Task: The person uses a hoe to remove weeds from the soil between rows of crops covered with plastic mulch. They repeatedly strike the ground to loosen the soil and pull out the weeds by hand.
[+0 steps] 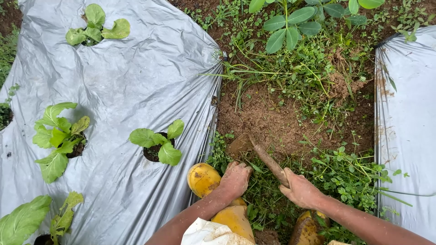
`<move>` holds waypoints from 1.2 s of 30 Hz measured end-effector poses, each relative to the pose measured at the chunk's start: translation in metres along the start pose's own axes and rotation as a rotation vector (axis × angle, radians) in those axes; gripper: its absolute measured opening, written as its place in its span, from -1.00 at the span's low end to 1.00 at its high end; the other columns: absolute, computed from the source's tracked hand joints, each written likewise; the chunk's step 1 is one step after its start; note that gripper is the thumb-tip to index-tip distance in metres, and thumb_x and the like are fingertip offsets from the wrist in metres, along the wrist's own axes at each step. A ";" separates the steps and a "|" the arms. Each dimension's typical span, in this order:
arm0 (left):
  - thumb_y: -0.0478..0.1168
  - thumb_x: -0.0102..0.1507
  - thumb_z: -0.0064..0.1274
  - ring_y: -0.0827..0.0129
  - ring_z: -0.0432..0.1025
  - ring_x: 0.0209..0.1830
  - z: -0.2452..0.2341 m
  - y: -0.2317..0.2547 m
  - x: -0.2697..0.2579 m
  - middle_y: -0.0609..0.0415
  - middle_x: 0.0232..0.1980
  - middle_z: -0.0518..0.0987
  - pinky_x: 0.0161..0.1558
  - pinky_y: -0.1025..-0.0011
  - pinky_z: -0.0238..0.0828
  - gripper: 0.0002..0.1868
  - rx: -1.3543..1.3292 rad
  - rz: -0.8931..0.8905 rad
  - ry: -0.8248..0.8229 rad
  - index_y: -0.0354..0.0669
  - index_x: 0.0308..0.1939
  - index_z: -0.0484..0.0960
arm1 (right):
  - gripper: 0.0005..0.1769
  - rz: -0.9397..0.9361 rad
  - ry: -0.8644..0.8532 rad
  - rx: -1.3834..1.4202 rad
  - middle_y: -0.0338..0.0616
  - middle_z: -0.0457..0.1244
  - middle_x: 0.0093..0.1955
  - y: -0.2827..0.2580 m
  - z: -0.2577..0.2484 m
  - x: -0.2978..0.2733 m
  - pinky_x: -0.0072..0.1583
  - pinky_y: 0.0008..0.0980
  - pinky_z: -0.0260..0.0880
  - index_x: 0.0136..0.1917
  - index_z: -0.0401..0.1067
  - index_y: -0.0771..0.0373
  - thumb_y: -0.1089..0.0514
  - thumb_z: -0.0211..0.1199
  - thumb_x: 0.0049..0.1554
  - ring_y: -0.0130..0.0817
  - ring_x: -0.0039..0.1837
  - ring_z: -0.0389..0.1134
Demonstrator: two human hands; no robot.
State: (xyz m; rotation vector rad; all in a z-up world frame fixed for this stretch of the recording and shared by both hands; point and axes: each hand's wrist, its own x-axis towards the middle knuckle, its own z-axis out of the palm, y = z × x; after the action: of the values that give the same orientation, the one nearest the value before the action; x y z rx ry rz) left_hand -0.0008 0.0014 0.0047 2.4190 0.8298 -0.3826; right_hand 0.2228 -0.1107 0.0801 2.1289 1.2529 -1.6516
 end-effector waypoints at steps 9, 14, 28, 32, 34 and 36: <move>-0.53 0.13 0.07 -0.01 0.44 0.11 -0.024 0.007 -0.004 -0.09 0.24 0.32 0.16 0.14 0.43 -0.31 0.000 -0.035 0.057 -0.20 0.38 0.41 | -0.64 -0.008 0.004 -0.024 -0.29 0.25 -0.18 0.022 0.020 0.004 -0.33 -0.48 0.41 0.24 0.12 0.02 -0.10 0.13 0.30 -0.51 -0.27 0.27; -0.52 0.22 -0.05 -0.11 0.33 0.32 -0.009 -0.003 0.012 -0.23 0.46 0.25 0.18 0.06 0.40 -0.28 -0.025 -0.144 -0.028 -0.13 0.48 0.26 | -0.55 -0.049 0.014 -0.008 -0.30 0.19 -0.22 0.048 0.028 0.006 -0.31 -0.40 0.32 0.30 0.08 0.05 -0.13 0.13 0.29 -0.49 -0.28 0.23; 0.34 0.36 -0.12 -0.06 0.07 0.58 -0.087 0.003 0.012 -0.12 0.48 0.33 0.41 -0.04 0.12 -0.29 0.012 -0.145 -0.311 -0.17 0.28 0.54 | -0.70 0.135 0.151 0.174 -0.24 0.28 -0.24 -0.016 -0.022 -0.004 -0.49 -0.56 0.25 0.30 0.21 0.02 0.05 0.10 0.32 -0.52 -0.44 0.13; 0.23 0.37 -0.07 0.00 0.32 0.29 -0.087 -0.025 0.026 -0.15 0.31 0.45 0.16 0.05 0.37 -0.36 0.302 -0.279 0.177 -0.18 0.32 0.47 | -0.66 0.013 0.318 0.275 0.03 0.37 -0.11 -0.043 -0.032 -0.001 -0.10 -0.09 0.49 0.15 0.26 0.16 -0.02 0.14 0.19 -0.09 -0.14 0.43; 0.14 0.37 0.02 0.02 0.34 0.29 -0.088 -0.029 0.029 -0.19 0.31 0.45 0.18 0.13 0.38 -0.35 0.411 -0.366 0.084 -0.24 0.36 0.41 | -0.66 -0.082 0.380 0.347 0.19 0.34 -0.22 -0.046 -0.028 0.007 0.01 0.10 0.38 -0.01 0.31 0.25 -0.04 0.19 0.10 0.17 -0.02 0.47; -0.02 0.39 -0.04 -0.03 0.38 0.21 -0.075 -0.032 0.030 -0.21 0.20 0.52 0.09 0.15 0.34 -0.46 0.585 -0.395 0.022 -0.33 0.32 0.39 | -0.70 -0.060 0.354 0.429 0.07 0.33 -0.34 -0.048 -0.021 0.022 -0.18 -0.18 0.51 0.02 0.31 0.26 0.06 0.19 0.10 -0.17 -0.40 0.43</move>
State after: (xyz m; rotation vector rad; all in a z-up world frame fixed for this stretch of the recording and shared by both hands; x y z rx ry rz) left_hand 0.0087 0.0803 0.0395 2.7710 1.3640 -0.8503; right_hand 0.2052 -0.0574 0.0857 2.7637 1.1311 -1.7503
